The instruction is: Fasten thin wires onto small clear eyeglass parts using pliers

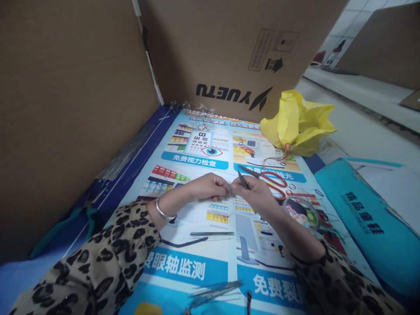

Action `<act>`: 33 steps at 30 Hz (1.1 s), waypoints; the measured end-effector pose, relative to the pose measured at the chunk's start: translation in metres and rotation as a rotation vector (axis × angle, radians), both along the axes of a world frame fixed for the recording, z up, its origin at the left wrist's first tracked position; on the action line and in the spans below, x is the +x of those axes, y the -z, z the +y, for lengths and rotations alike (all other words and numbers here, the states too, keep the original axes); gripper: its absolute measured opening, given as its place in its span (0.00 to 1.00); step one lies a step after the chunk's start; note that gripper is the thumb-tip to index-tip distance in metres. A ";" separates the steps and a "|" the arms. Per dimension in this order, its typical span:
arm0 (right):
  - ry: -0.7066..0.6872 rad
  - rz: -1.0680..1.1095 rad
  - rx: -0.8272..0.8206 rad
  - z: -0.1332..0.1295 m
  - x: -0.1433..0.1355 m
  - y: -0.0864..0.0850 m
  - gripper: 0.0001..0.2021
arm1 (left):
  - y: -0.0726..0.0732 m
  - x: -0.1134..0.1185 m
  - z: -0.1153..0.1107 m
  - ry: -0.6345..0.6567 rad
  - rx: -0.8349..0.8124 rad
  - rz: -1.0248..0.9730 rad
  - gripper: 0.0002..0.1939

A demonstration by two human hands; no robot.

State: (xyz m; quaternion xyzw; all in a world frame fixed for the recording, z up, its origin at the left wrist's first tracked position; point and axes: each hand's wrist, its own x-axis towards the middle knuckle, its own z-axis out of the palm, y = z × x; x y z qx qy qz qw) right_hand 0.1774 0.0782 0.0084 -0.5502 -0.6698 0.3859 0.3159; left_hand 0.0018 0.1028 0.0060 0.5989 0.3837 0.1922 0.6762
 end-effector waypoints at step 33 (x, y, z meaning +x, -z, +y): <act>0.024 -0.015 0.092 0.011 -0.008 0.001 0.11 | 0.004 -0.005 0.007 -0.078 -0.050 -0.001 0.03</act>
